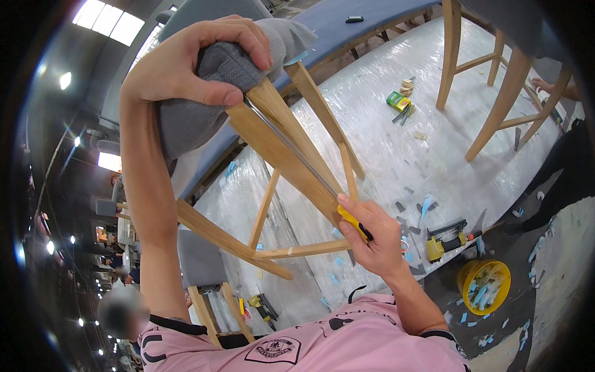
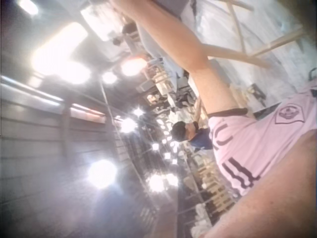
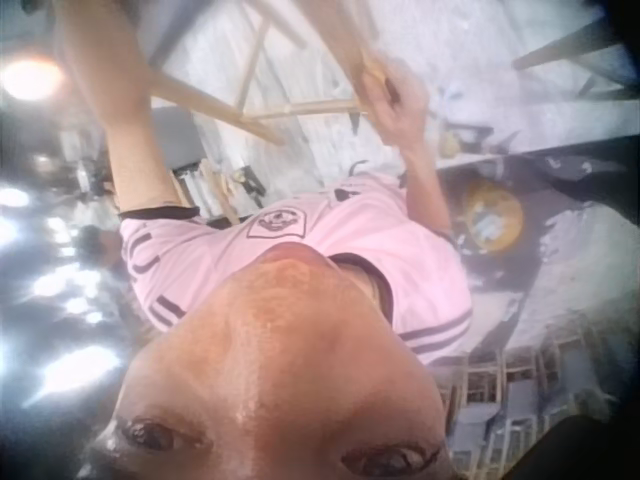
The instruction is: The person upholsters a wooden chair by attaching gray fabric to the seat and backrest. They use a staple gun to secure the fabric, scissors to trim excess material, and a screwdriver to adjust the fit. The process involves repeated stretching, stapling, and trimming to achieve a smooth finish.
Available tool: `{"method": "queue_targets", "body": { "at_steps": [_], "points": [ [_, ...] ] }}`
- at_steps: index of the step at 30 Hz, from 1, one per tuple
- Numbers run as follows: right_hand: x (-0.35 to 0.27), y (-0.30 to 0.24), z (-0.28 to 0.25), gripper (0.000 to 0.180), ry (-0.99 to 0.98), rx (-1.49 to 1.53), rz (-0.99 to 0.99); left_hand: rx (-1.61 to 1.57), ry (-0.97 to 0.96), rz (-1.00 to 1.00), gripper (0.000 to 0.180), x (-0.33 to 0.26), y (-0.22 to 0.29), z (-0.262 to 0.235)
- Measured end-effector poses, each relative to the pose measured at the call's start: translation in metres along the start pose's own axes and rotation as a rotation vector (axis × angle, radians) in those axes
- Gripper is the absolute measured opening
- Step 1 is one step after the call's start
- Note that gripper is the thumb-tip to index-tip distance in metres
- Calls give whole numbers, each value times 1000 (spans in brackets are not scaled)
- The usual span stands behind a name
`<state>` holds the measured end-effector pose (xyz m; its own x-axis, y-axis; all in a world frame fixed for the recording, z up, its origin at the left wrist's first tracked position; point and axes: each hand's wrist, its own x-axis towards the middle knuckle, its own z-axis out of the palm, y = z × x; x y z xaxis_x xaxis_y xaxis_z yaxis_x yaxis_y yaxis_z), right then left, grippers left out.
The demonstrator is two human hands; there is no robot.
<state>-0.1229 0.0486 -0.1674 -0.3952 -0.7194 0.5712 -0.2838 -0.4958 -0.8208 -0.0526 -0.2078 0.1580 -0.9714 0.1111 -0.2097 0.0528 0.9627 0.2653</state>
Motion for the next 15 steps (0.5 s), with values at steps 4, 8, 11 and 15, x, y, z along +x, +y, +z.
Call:
{"method": "queue_targets", "body": {
  "at_steps": [4,8,11,15],
  "points": [
    [20,-16,15,48,64,16,-13,25,31,-22,40,-8,11,4],
    [22,-11,7,47,0,72,14,6,4,47,41,1,5,-4],
    [-3,14,-19,43,-137,331,132,68,-10,70,42,1,0,-6],
    [-9,45,-37,43,-219,705,379,73,-49,71,44,-1,-14,-11]
  ]
}}
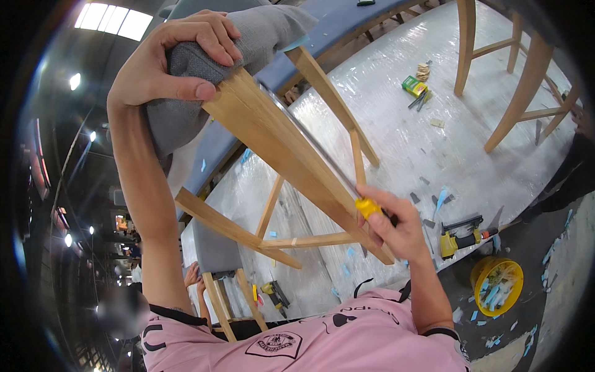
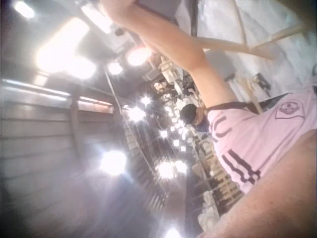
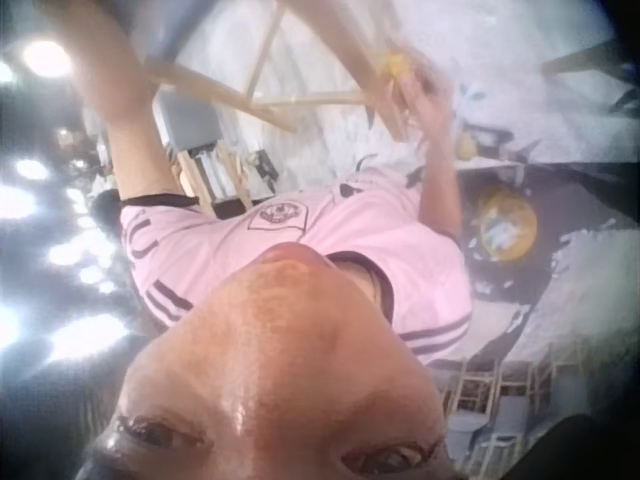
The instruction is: The person upholsters a wooden chair by attaching gray fabric to the seat and backrest. They use a staple gun to secure the fabric, scissors to trim excess material, and a screwdriver to adjust the fit. The process involves repeated stretching, stapling, and trimming to achieve a smooth finish.
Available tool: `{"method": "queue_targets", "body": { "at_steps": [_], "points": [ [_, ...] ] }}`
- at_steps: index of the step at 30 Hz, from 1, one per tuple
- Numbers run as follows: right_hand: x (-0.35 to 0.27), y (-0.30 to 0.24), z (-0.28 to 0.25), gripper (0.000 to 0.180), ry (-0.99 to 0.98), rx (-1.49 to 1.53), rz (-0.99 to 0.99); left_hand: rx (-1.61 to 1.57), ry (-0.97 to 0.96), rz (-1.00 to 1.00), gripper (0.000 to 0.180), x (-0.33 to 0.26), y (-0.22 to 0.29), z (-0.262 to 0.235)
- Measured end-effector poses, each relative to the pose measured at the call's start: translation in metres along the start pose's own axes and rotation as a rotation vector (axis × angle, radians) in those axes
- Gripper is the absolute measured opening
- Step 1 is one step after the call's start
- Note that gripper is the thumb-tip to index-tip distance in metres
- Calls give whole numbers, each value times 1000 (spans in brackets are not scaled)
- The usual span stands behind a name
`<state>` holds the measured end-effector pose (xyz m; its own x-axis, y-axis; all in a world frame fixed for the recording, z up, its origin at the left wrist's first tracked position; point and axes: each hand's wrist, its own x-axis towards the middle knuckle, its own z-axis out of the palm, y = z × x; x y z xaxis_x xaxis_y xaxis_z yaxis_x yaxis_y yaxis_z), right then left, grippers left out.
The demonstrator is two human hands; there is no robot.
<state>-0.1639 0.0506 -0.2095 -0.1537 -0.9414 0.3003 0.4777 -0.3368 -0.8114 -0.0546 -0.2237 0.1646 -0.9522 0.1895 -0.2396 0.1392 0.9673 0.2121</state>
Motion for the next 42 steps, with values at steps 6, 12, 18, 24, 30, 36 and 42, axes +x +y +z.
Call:
{"method": "queue_targets", "body": {
  "at_steps": [6,12,18,24,30,36,42],
  "points": [
    [58,5,-25,44,-230,221,18,-186,154,-220,66,-4,10,6],
    [95,30,-37,42,-391,377,18,1,82,-176,74,4,12,5],
    [108,25,-21,37,-286,157,-235,106,32,-152,63,11,14,3],
    [90,10,-7,38,-300,409,25,129,-74,-121,53,17,12,-5],
    [74,21,-22,38,-304,365,83,111,-173,-28,48,13,-7,-19],
    [106,19,-27,33,-420,495,70,131,-179,-101,47,21,2,-19],
    [102,14,-9,31,-265,234,-87,159,-196,-94,45,21,4,-24]
  ]
}}
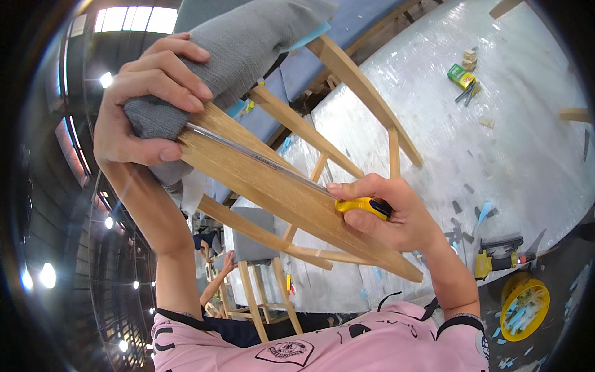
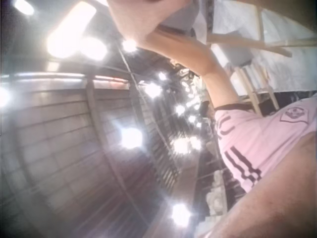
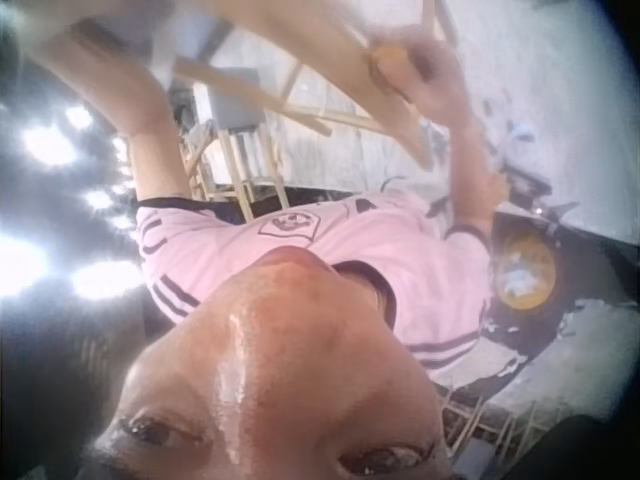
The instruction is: The person upholsters a wooden chair by attaching gray fabric to the seat and backrest. They use a staple gun to secure the fabric, scissors to trim excess material, and a screwdriver to adjust the fit. The process involves repeated stretching, stapling, and trimming to achieve a smooth finish.
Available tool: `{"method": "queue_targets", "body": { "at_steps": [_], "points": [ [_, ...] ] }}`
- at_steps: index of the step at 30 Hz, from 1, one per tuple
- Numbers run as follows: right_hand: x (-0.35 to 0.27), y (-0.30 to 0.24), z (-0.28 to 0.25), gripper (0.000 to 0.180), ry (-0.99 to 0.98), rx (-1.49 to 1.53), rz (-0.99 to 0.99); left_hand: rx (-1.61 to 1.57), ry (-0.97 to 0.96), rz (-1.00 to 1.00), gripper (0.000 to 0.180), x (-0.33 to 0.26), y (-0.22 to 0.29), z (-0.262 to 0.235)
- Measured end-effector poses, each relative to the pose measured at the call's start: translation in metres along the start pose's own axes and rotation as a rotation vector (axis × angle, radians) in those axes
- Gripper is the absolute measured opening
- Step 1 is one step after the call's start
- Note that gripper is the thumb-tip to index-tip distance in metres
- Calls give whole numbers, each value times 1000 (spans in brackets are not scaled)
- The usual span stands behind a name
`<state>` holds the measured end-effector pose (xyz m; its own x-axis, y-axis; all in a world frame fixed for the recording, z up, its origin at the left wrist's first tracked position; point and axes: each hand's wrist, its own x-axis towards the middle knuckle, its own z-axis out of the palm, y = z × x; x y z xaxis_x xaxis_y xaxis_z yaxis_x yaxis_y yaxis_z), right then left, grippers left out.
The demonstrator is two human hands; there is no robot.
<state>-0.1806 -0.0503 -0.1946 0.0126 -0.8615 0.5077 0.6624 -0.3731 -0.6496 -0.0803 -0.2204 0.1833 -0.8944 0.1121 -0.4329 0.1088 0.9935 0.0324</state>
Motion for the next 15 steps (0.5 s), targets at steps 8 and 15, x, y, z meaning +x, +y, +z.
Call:
{"method": "queue_targets", "body": {
  "at_steps": [8,15],
  "points": [
    [-78,20,-28,53,194,488,-35,-55,56,56,41,-5,6,9],
    [51,-110,11,49,593,-248,-736,-500,974,-380,36,-31,28,47]
  ]
}}
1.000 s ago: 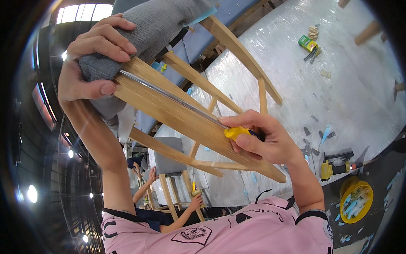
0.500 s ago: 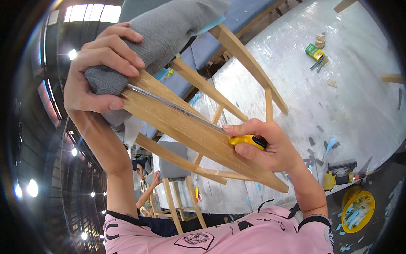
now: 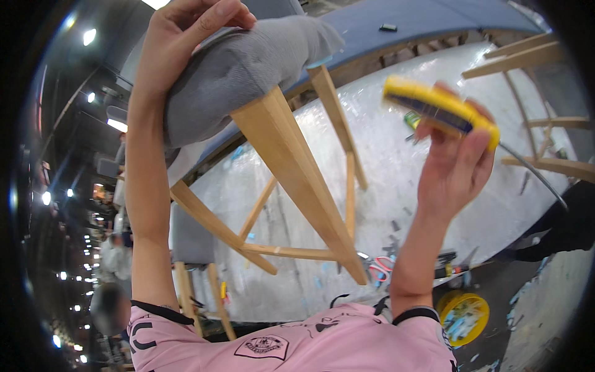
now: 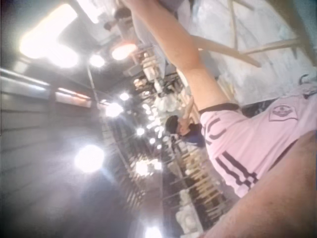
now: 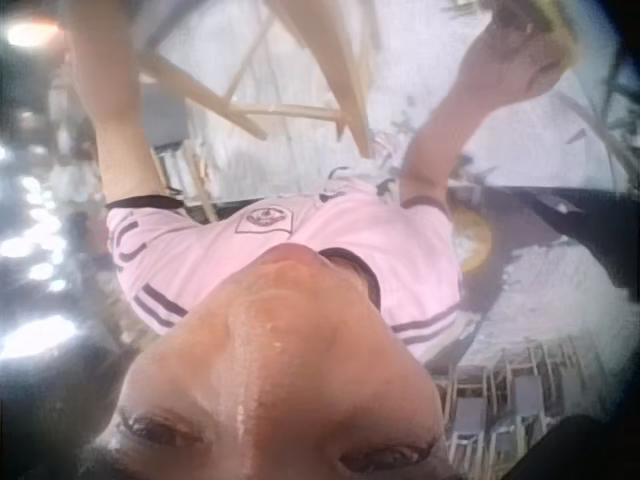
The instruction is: The person upholsters a wooden chair by attaching gray fabric to the seat and backrest. They use a staple gun to secure the fabric, scissors to trim excess material, and a screwdriver to adjust the fit. The process involves repeated stretching, stapling, and trimming to achieve a smooth finish.
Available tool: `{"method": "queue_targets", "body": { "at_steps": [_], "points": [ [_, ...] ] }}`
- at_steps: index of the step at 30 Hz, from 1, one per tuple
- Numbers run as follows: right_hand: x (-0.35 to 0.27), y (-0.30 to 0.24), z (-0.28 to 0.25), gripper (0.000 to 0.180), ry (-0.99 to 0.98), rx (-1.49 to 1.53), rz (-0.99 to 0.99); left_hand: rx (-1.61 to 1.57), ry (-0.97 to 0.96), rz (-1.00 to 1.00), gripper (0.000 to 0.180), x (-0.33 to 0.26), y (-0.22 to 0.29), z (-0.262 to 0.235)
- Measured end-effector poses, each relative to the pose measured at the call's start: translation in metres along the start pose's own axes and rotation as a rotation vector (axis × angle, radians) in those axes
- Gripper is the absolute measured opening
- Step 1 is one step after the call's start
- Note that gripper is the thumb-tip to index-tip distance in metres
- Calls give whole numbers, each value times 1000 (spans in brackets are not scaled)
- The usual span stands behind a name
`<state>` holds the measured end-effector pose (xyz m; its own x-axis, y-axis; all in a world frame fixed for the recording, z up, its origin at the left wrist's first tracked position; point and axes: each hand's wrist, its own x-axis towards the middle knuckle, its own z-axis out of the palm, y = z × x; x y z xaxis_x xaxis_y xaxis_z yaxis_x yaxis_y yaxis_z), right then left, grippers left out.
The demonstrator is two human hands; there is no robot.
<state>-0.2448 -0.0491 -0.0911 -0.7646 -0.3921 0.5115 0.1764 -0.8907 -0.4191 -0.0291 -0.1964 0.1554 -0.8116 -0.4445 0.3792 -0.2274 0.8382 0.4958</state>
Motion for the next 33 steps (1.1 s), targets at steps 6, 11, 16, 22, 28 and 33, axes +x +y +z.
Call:
{"method": "queue_targets", "body": {
  "at_steps": [6,11,16,22,28,33],
  "points": [
    [2,8,88,38,-362,-198,71,534,143,-116,71,-117,-40,-66],
    [-8,-35,125,36,-347,-237,-660,972,284,11,101,-179,-53,-55],
    [0,-40,126,29,-508,-612,-550,1030,468,76,102,-176,-60,-36],
    [3,-64,118,23,-524,-822,7,1060,472,35,94,-168,-44,-13],
    [-50,-110,39,46,-199,-208,481,634,392,-216,67,-176,-51,-86],
    [-100,-154,18,49,-106,-220,838,825,376,-339,85,-156,-59,-76]
  ]
}}
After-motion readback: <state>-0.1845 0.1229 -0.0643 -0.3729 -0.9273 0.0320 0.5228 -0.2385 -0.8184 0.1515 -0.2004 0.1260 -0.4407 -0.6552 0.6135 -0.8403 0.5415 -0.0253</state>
